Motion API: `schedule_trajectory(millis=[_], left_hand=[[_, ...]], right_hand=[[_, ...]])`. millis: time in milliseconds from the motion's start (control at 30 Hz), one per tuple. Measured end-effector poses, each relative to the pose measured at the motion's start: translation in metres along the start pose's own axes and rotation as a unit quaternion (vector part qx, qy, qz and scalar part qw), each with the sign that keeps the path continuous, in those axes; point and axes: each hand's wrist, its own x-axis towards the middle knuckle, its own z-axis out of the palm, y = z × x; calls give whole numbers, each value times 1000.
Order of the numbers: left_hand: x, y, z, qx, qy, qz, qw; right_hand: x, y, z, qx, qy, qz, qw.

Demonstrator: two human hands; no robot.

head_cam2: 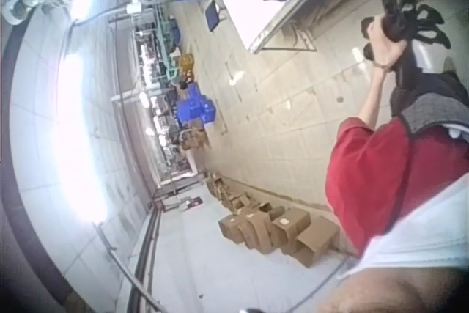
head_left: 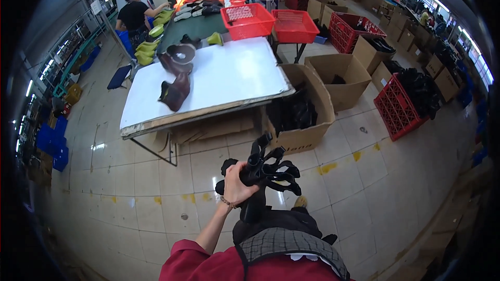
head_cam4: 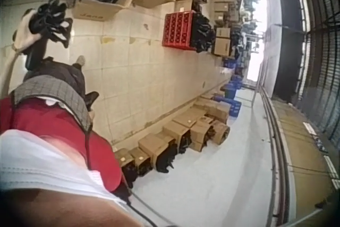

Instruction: Apply adhesive to the edges of black shoe uppers using a brush and a bowl of glue.

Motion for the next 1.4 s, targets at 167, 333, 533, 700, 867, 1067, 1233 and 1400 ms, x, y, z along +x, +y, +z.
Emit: schedule_trajectory(millis=[167, 333, 533, 700, 867, 1067, 1233, 1400], left_hand=[[52, 43, 61, -18, -27, 20, 999], [89, 57, 89, -4, 3, 23, 1000], [151, 46, 76, 17, 29, -36, 999], [243, -8, 47, 44, 70, 8, 997], [353, -60, -8, 51, 89, 36, 994], [436, -103, -69, 92, 137, 18, 986], [458, -136, -81, 98, 155, -38, 982], [444, -210, -54, 143, 90, -173, 970]], right_hand=[[92, -30, -60, 9, 5, -14, 1000], [180, -68, -99, 23, 20, -41, 999], [252, -195, -103, 9, 67, -98, 993], [261, -365, -86, 240, 43, -241, 939], [228, -596, -95, 358, -43, -317, 877], [177, -818, -107, 364, -179, -387, 828], [181, -924, -46, 472, -303, -362, 745], [264, -936, 71, 131, -245, -350, 895]])
